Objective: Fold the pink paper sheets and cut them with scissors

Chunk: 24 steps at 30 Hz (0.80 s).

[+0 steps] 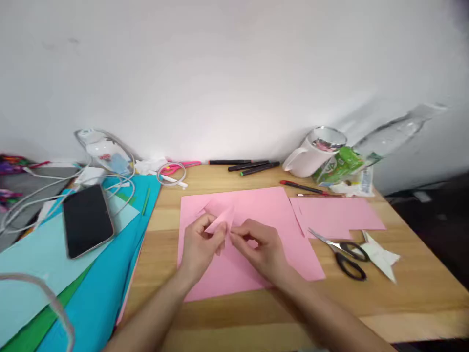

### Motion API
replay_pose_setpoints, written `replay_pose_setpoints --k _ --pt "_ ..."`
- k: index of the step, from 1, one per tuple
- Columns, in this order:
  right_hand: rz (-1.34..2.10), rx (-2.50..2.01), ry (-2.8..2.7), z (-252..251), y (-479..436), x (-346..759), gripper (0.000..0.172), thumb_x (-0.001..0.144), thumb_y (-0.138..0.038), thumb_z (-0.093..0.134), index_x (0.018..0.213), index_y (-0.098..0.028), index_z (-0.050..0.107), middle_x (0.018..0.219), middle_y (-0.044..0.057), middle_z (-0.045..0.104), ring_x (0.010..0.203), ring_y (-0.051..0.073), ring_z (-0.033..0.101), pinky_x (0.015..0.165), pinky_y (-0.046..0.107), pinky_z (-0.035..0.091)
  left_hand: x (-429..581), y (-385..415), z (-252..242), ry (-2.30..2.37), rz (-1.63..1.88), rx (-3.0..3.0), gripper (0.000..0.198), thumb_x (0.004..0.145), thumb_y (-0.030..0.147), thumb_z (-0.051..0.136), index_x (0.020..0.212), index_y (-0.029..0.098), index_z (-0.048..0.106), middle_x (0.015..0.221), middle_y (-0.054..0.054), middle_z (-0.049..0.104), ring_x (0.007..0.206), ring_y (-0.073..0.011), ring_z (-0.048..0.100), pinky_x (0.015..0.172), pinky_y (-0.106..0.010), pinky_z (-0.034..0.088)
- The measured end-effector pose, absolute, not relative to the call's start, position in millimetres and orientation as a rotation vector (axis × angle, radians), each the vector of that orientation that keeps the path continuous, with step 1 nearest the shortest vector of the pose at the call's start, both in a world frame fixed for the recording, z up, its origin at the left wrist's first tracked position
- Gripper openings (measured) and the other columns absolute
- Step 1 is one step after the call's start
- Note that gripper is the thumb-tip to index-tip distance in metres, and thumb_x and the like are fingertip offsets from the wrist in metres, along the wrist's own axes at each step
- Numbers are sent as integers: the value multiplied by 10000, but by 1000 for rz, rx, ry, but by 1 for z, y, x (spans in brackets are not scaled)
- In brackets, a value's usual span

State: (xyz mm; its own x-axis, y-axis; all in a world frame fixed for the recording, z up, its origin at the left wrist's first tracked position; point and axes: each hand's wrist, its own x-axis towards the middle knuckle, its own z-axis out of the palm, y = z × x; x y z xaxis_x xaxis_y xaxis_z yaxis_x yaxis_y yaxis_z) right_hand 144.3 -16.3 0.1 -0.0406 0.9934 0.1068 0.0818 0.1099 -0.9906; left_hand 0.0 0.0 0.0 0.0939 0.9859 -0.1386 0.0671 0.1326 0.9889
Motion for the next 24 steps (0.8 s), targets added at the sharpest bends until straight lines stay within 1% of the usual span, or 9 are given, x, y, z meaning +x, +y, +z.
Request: replay_pose_setpoints --k 3,6,9,11,13,15,18,20,24 --pt "1415 -1110 -1153 0 -10 150 148 756 -284 681 674 -162 667 597 -16 611 550 95 543 538 228 455 1 3 2 1188 962 1174 225 780 295 587 626 165 487 494 64 494 342 -49 436 340 -174 336" --pt "1691 -1003 -937 -4 -7 153 195 717 -354 727 758 -171 673 629 -24 616 549 85 549 541 225 478 2 3 4 1153 948 1163 209 777 294 590 641 168 494 468 64 504 331 -58 439 333 -179 342" --pt "1794 -931 -882 -8 -6 152 228 718 -381 727 785 -173 661 639 -26 616 552 84 558 561 235 496 2 1 4 1140 963 1151 209 771 283 601 634 173 488 452 62 517 341 -72 457 342 -189 364" --pt "1706 -956 -990 -8 -9 149 195 757 -356 695 821 -177 653 645 -16 631 572 102 585 595 263 513 3 0 3 1152 1000 1116 215 779 274 593 624 178 479 441 60 525 347 -79 464 359 -198 376" --pt "1492 -1053 -1165 -9 -13 145 131 801 -305 648 839 -180 655 668 4 652 604 124 610 605 274 515 3 -1 2 1166 1051 1062 214 790 260 578 622 185 468 431 63 526 355 -86 473 384 -209 392" --pt "1163 -1155 -1361 -9 -18 141 86 818 -234 612 827 -175 674 671 23 658 601 131 607 555 252 492 4 0 1 1186 1084 1033 213 787 235 570 615 191 452 433 65 526 375 -90 489 421 -220 414" --pt "739 -1187 -1549 -10 -22 137 130 821 -143 567 800 -157 694 623 33 636 553 122 572 454 215 426 4 1 2 1236 1091 1089 235 768 209 576 581 187 437 460 57 527 420 -84 500 469 -220 427" --pt "671 -1189 -1571 -9 -23 137 145 818 -113 557 788 -149 694 590 28 616 526 116 558 431 207 406 4 2 3 1241 1065 1121 235 762 216 584 575 182 446 475 51 530 426 -80 490 462 -217 412" --pt "715 -1208 -1553 -10 -22 138 167 820 -91 551 737 -148 684 579 25 608 501 108 555 441 212 412 3 3 4 1174 1004 1047 213 748 222 602 589 179 467 481 41 549 418 -81 471 440 -217 382"
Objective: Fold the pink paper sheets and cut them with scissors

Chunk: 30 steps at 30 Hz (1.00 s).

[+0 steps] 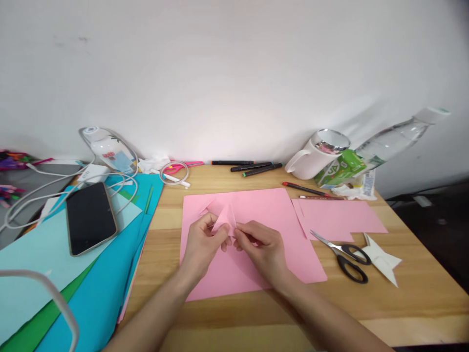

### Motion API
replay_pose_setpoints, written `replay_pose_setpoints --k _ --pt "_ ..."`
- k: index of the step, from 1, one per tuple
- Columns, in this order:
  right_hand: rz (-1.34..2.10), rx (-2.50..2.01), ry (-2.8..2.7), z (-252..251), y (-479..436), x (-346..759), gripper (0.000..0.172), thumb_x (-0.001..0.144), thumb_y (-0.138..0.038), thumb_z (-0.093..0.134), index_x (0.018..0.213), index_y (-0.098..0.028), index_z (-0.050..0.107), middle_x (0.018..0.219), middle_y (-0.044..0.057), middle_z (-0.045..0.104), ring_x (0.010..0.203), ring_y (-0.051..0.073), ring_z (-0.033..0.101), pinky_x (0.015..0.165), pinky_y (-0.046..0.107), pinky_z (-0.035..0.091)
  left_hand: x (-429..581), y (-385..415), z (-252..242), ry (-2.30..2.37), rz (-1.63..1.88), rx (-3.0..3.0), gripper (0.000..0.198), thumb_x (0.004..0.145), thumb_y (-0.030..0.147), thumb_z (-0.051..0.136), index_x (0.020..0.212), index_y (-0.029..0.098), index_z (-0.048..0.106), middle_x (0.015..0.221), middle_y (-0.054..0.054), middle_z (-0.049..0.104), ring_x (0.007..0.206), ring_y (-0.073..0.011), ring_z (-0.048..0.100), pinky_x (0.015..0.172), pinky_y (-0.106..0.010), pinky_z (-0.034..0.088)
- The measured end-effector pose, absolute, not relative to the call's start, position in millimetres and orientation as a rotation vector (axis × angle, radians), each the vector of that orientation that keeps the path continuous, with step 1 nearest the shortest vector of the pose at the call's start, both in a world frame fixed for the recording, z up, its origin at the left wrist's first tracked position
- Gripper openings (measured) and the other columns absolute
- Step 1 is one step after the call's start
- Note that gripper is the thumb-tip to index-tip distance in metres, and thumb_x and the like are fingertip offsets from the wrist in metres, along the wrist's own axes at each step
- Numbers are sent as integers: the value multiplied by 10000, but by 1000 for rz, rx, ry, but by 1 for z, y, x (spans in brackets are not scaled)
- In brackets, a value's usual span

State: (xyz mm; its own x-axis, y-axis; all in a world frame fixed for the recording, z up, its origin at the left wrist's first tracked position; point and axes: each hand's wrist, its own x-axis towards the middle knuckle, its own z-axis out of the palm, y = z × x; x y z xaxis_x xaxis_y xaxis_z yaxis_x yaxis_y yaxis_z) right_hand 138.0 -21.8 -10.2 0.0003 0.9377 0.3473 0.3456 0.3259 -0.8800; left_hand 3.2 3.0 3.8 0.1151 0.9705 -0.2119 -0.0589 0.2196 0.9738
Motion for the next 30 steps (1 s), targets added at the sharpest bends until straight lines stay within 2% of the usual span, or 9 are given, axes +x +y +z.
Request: replay_pose_setpoints --k 4,6,8,11,13,16,19,22,30 --pt "566 -1141 -1603 -13 -24 137 167 822 -107 553 829 -149 715 630 45 616 516 112 548 425 215 404 3 3 1 1125 1032 933 214 744 231 607 585 175 475 448 47 526 400 -70 431 425 -209 339" --pt "604 -1110 -1596 -12 -23 138 166 818 -134 566 848 -163 726 683 56 635 545 116 557 447 221 425 3 3 0 1125 1031 879 205 730 232 618 590 173 479 455 55 511 401 -62 412 422 -203 318" --pt "860 -1110 -1493 -10 -21 139 175 830 -189 572 742 -172 722 718 51 643 616 126 585 523 232 474 2 4 0 1161 1031 886 216 714 231 630 578 171 472 456 70 472 406 -51 382 420 -196 293" --pt "1451 -1065 -1078 -8 -15 141 327 813 -311 631 524 -159 642 590 -4 573 604 109 579 622 239 530 2 4 3 1204 1059 1004 244 706 231 638 542 163 469 467 79 418 439 -43 343 434 -190 274" --pt "1749 -1001 -749 -9 -11 143 302 704 -355 746 514 -145 641 533 -30 556 535 81 567 596 213 545 2 3 5 1206 1074 1054 234 703 226 637 540 161 482 488 77 416 464 -46 342 449 -189 286" --pt "1971 -950 -433 -10 -8 145 267 534 -311 859 552 -127 667 534 -29 608 518 74 614 530 152 537 4 2 5 1204 1067 1051 217 704 229 636 555 165 491 503 79 415 459 -49 339 443 -193 289" --pt "2089 -903 -294 -10 -8 147 268 476 -245 885 543 -120 657 522 -35 618 559 81 660 554 123 543 3 0 2 1176 1063 1071 211 714 237 637 570 168 500 520 75 427 456 -52 348 435 -196 290" --pt "2149 -914 -312 -9 -8 150 264 484 -213 882 634 -107 693 575 -13 666 570 71 663 582 115 548 2 -1 2 1153 1053 1150 202 723 228 633 573 169 511 534 65 444 471 -60 373 448 -199 306" --pt "2126 -913 -457 -10 -8 149 238 546 -251 854 604 -107 673 544 -17 646 464 40 598 435 84 482 2 -1 5 1233 1073 1298 182 725 218 610 568 174 531 552 31 507 539 -99 459 493 -212 364"
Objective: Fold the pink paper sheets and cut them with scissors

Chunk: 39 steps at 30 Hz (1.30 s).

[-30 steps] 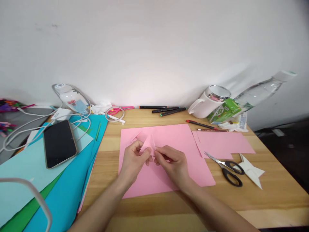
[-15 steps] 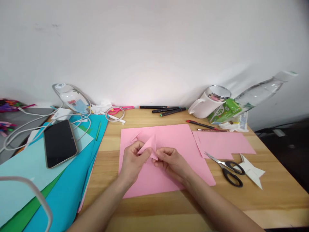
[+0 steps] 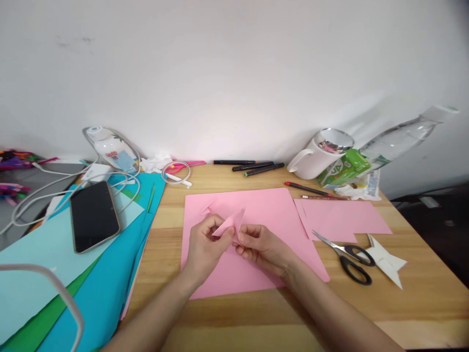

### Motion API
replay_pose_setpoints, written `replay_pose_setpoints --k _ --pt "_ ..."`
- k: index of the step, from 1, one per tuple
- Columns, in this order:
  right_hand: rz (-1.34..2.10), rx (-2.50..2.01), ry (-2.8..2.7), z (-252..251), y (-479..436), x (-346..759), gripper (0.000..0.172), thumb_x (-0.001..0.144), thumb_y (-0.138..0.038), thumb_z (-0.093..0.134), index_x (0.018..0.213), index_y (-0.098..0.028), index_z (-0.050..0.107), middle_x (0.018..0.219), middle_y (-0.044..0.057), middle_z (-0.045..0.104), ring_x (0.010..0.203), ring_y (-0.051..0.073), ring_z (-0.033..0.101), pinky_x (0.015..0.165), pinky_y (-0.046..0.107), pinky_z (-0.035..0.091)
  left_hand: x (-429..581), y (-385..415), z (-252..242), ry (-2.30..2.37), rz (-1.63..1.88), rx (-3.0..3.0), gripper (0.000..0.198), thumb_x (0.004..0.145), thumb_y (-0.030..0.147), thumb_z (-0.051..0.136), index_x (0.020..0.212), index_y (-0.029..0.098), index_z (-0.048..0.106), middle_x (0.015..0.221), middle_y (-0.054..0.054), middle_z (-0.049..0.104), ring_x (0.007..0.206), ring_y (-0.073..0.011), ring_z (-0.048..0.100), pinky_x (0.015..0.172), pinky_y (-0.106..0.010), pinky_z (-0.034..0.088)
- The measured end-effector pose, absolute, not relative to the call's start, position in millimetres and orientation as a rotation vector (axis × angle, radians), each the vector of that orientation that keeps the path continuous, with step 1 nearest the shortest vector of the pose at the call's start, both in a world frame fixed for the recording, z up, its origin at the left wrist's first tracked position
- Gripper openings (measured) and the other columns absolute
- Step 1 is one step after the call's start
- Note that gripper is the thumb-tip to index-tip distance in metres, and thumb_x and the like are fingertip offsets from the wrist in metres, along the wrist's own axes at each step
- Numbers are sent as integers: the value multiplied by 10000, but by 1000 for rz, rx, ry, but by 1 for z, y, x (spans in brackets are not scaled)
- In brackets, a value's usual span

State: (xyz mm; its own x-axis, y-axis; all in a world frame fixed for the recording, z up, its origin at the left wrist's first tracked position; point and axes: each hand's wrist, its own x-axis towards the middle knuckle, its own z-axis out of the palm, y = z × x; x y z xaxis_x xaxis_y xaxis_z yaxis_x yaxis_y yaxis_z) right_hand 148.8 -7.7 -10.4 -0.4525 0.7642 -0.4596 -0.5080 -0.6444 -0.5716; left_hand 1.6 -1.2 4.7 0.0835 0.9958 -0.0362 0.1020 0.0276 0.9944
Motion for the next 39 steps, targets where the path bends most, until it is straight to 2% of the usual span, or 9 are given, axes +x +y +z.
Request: replay_pose_setpoints --k 5,8,12,21,30,34,39 --pt "2202 -936 -380 -10 -5 153 228 561 -212 852 647 -105 669 564 -10 663 500 34 620 486 67 492 2 -2 -2 1234 1065 1175 209 726 231 610 576 183 473 524 66 431 445 -63 375 418 -192 312" --pt "2281 -935 -388 -9 -4 157 231 600 -199 836 719 -90 670 638 11 689 535 36 638 512 71 497 3 -2 -2 1248 1064 1172 213 726 223 607 578 182 459 541 65 428 455 -60 374 411 -187 308" --pt "2328 -880 -420 -10 -4 157 232 648 -235 811 722 -98 639 622 1 668 526 38 623 500 86 480 3 -3 0 1252 1087 1202 226 717 215 609 561 179 449 542 64 419 464 -58 363 412 -183 304" --pt "2056 -966 -677 -10 -7 148 276 636 -325 807 611 -110 635 538 -22 618 442 32 528 453 139 424 4 -1 1 1278 1091 1115 191 690 238 613 568 182 477 508 70 436 403 -51 359 374 -181 302" --pt "1853 -1014 -927 -8 -10 147 308 673 -404 764 632 -131 626 581 0 637 475 71 551 487 198 451 2 2 6 1197 1106 1179 201 682 227 616 539 176 483 469 74 443 391 -50 386 386 -179 313" --pt "1869 -946 -898 -14 -7 150 302 622 -392 797 654 -140 633 635 -5 637 582 95 594 583 231 500 -1 3 6 1096 1055 1236 213 682 256 651 559 168 501 464 66 469 389 -52 412 388 -178 323" --pt "1764 -944 -877 -23 -5 150 353 548 -402 829 588 -160 575 568 -64 551 537 63 529 570 210 478 2 1 5 1046 1062 1273 226 672 292 673 577 163 514 485 62 475 388 -52 426 378 -175 337"
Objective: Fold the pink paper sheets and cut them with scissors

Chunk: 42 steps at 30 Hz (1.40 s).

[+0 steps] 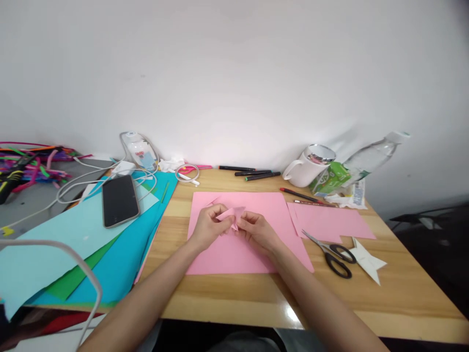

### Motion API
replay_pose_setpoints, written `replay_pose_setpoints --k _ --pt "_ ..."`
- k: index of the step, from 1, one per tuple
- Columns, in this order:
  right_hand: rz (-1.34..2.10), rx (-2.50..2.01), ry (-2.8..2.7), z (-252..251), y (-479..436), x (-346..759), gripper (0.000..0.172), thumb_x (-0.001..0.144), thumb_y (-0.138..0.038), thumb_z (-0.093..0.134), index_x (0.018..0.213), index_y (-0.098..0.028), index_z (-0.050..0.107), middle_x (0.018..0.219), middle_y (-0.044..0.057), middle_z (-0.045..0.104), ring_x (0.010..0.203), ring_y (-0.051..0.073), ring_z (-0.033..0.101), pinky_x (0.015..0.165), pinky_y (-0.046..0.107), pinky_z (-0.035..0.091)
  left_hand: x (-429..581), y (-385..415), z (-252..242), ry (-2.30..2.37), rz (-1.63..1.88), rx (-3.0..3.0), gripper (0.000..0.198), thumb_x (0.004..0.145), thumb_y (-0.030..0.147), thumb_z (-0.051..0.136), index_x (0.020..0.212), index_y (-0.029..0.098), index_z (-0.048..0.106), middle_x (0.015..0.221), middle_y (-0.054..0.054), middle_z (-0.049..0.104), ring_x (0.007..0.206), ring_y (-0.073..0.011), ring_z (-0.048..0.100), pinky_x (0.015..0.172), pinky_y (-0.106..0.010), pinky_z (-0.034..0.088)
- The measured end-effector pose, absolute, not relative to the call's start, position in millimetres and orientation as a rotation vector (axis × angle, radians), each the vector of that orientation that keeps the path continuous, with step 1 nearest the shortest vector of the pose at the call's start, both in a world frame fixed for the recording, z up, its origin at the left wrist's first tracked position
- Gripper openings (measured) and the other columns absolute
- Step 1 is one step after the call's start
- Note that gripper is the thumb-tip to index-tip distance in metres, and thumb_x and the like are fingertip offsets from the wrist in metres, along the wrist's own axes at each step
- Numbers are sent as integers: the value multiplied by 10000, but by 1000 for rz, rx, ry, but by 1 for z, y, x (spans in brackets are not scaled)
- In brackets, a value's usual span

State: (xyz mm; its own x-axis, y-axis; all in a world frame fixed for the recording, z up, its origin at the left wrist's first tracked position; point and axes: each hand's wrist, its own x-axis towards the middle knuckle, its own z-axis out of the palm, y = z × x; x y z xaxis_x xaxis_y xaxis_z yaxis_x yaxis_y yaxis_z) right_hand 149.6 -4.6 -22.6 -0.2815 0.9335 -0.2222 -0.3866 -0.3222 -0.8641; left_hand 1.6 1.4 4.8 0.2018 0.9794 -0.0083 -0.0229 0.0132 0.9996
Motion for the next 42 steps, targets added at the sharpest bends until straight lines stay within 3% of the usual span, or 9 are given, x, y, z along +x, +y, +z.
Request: replay_pose_setpoints --k 6,16,23,42 --pt "1655 -916 -1007 -22 -6 149 357 600 -448 788 604 -162 574 603 -32 576 581 98 545 585 237 464 6 -3 10 1084 1132 1300 214 657 275 676 567 166 516 440 67 504 373 -56 459 375 -161 330" --pt "1639 -666 -1215 2 -18 155 318 729 -432 702 626 -181 536 558 -39 540 559 123 535 605 290 412 23 -28 30 1057 1237 1258 185 743 254 609 620 170 500 459 15 609 391 -111 570 436 -220 459" --pt "1657 -652 -1265 10 -23 170 239 730 -352 723 662 -168 585 618 -22 588 593 123 566 609 280 417 25 -43 36 1013 1321 1334 180 737 272 647 630 161 555 512 28 619 440 -102 594 453 -202 460" --pt "1727 -669 -1084 -11 -7 164 264 685 -391 754 668 -170 612 602 -18 553 565 127 512 599 300 430 17 -21 30 1049 1148 1337 115 692 220 676 629 138 625 498 23 611 416 -96 564 438 -195 463"
